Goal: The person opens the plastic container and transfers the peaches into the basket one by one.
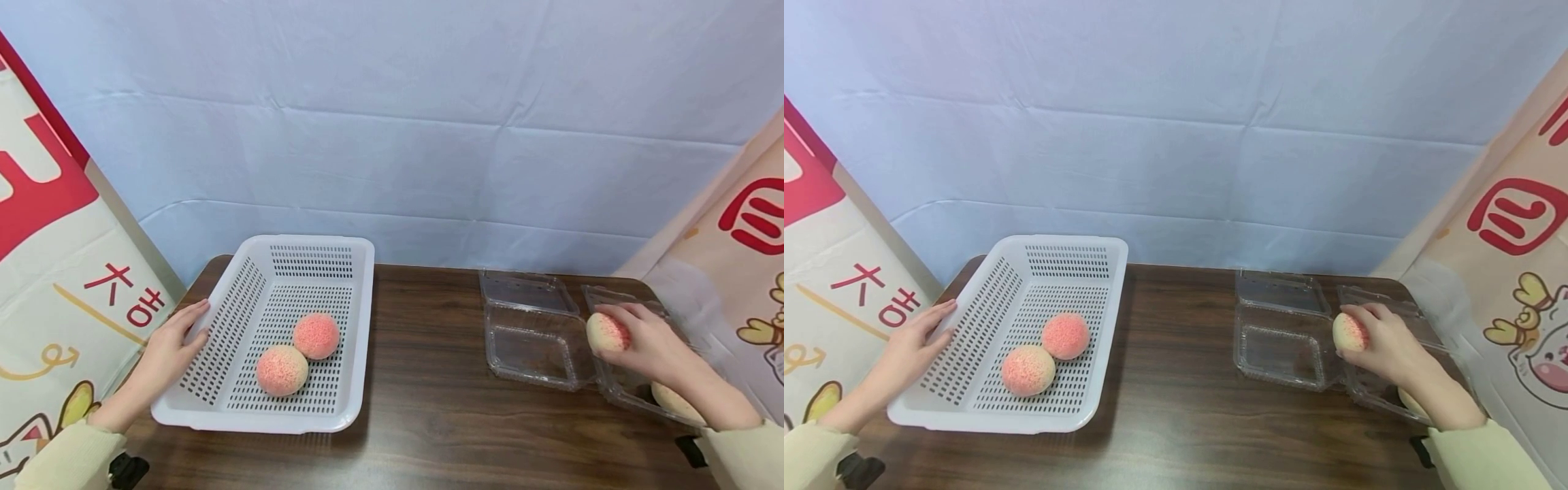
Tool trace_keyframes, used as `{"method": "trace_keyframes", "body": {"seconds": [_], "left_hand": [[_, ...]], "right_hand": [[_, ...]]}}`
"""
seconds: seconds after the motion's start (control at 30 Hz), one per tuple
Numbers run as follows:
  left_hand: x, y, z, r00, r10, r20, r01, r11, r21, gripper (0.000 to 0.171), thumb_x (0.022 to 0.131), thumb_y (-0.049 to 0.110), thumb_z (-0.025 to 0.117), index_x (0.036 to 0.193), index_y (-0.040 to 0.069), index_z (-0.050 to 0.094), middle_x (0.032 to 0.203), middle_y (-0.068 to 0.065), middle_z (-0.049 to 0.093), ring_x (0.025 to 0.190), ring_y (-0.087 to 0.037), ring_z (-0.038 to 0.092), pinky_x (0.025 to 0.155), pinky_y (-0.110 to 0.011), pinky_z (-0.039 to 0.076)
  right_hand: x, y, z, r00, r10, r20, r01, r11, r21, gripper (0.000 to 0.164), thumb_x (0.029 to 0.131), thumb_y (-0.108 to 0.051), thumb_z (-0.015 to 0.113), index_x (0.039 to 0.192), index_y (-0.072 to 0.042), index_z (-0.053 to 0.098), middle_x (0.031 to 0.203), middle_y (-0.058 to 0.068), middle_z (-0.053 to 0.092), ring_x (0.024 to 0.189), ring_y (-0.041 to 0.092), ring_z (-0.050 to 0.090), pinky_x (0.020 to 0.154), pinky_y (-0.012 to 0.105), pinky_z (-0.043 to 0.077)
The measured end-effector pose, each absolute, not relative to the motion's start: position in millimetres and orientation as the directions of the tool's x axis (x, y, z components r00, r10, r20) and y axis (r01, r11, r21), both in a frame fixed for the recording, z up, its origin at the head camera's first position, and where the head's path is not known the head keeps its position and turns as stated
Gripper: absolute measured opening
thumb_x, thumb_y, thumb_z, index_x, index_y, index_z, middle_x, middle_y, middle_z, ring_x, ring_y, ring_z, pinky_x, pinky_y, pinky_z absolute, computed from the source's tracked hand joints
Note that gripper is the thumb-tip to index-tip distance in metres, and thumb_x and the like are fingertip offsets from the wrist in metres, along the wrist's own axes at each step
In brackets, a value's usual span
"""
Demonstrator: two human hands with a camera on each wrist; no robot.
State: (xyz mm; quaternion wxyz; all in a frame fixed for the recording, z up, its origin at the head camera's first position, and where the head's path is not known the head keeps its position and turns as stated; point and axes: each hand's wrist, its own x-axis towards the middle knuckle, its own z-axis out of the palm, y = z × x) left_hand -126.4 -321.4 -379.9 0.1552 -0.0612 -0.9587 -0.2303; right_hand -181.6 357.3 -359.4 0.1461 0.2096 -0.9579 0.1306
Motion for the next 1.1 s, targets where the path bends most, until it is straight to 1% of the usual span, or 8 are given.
{"method": "trace_keyframes", "body": {"seconds": [0.2,0.43,0.73,0.8,0.97,1.1], "left_hand": [[-126,-321,-379,-0.946,0.048,0.320,0.192,0.878,0.437,0.047,0.087,0.006,0.053,0.132,-0.006,0.042,0.134,-0.025,0.041,0.110,-0.041,0.047,0.077,-0.051,0.037],[-126,-322,-380,-0.944,0.049,0.326,0.193,0.883,0.428,0.047,0.087,0.006,0.054,0.131,-0.005,0.043,0.134,-0.024,0.042,0.109,-0.039,0.048,0.078,-0.045,0.037],[-126,-322,-380,-0.948,0.048,0.313,0.191,0.876,0.443,0.048,0.088,0.007,0.054,0.133,-0.005,0.042,0.135,-0.024,0.041,0.110,-0.039,0.047,0.079,-0.049,0.037],[-126,-322,-379,-0.948,0.049,0.314,0.192,0.874,0.446,0.048,0.088,0.008,0.053,0.133,-0.004,0.041,0.135,-0.024,0.041,0.110,-0.039,0.047,0.079,-0.047,0.037],[-126,-323,-379,-0.946,0.050,0.320,0.196,0.876,0.441,0.047,0.088,0.008,0.053,0.132,-0.004,0.042,0.135,-0.023,0.041,0.109,-0.037,0.047,0.080,-0.037,0.037],[-126,-323,-380,-0.944,0.050,0.326,0.196,0.880,0.433,0.047,0.088,0.008,0.053,0.132,-0.004,0.043,0.134,-0.023,0.042,0.109,-0.038,0.047,0.080,-0.036,0.037]], "right_hand": [[-180,351,-356,-0.860,-0.376,0.345,-0.453,0.873,-0.180,0.066,0.052,-0.016,0.083,0.109,0.002,0.054,0.101,0.028,0.050,0.080,0.042,0.052,0.058,0.050,0.041],[-181,343,-354,-0.837,-0.411,0.362,-0.492,0.854,-0.168,0.068,0.051,-0.017,0.084,0.110,0.001,0.054,0.101,0.027,0.050,0.080,0.043,0.052,0.059,0.051,0.042],[-180,335,-352,-0.809,-0.446,0.382,-0.532,0.832,-0.156,0.069,0.050,-0.015,0.084,0.110,0.001,0.054,0.102,0.026,0.049,0.082,0.043,0.052,0.060,0.052,0.042],[-180,333,-351,-0.806,-0.449,0.387,-0.537,0.830,-0.154,0.069,0.050,-0.015,0.084,0.110,0.001,0.054,0.103,0.026,0.049,0.083,0.044,0.052,0.061,0.053,0.042],[-179,328,-350,-0.777,-0.472,0.416,-0.569,0.809,-0.146,0.068,0.049,-0.014,0.084,0.109,0.000,0.055,0.102,0.025,0.050,0.085,0.044,0.052,0.063,0.053,0.042],[-178,323,-349,-0.747,-0.494,0.444,-0.599,0.790,-0.129,0.069,0.047,-0.013,0.084,0.108,0.000,0.055,0.102,0.024,0.050,0.084,0.042,0.052,0.063,0.052,0.042]]}}
